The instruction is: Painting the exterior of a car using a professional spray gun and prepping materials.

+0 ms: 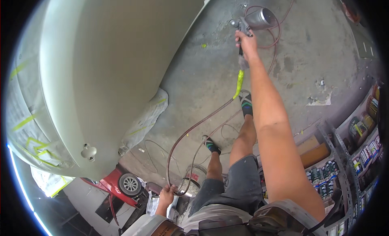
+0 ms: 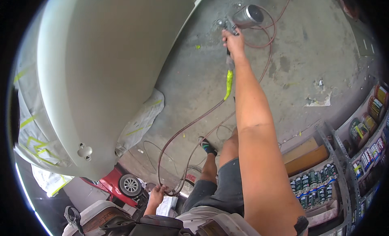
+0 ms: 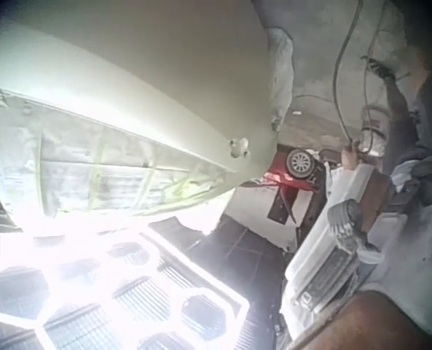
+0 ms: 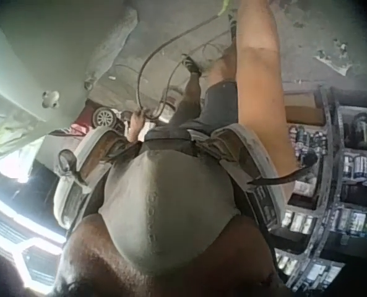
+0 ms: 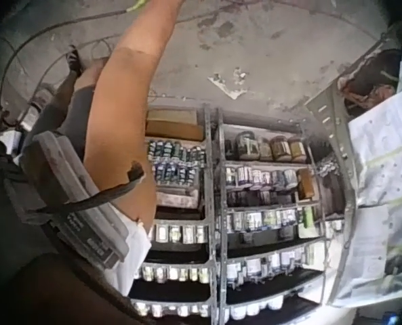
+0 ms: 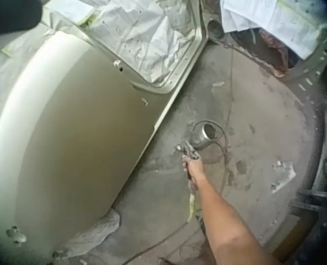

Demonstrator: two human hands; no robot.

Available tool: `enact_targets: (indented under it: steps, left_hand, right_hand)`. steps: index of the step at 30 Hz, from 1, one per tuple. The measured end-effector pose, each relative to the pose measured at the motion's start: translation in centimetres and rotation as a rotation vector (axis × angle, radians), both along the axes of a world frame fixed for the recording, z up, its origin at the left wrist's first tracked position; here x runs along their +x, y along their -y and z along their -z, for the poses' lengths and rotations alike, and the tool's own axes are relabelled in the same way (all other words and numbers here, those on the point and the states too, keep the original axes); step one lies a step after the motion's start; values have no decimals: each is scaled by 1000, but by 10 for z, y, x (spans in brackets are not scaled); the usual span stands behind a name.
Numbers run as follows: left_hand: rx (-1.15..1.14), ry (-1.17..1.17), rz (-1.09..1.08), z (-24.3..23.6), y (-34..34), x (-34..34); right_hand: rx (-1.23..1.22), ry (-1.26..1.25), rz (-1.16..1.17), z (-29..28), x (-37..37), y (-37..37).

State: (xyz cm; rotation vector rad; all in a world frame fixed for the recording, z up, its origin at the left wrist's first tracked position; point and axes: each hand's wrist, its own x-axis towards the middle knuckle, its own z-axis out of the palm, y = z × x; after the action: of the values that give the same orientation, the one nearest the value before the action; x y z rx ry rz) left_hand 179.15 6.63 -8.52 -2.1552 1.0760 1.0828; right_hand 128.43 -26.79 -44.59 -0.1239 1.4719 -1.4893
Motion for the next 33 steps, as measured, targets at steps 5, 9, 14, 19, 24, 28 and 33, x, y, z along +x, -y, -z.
enact_targets:
  steps: [5,9,14,19,24,28,33]
  left_hand:
    - [12,25,-99,-2,-36,64]
    - [32,141,-172,-13,-58,118]
    - [37,202,-132,-19,-97,189]
    - [114,240,-145,-15,-89,178]
    - [185,205,-51,-10,-74,166]
    - [247,152,-47,26,-10,85]
    - [109,-43,-99,44,53,15]
  right_hand:
    - [35,263,-106,19,128,-69]
    - [54,349,-266,22,241,-125]
    - [32,479,-353,23,375,-172]
    - [84,507,-398,59,394,-153]
    - [77,346,-173,82,280,-67]
    - [-10,154,5,85,126,-17]
    - [-151,-64,227,60,-14,24]
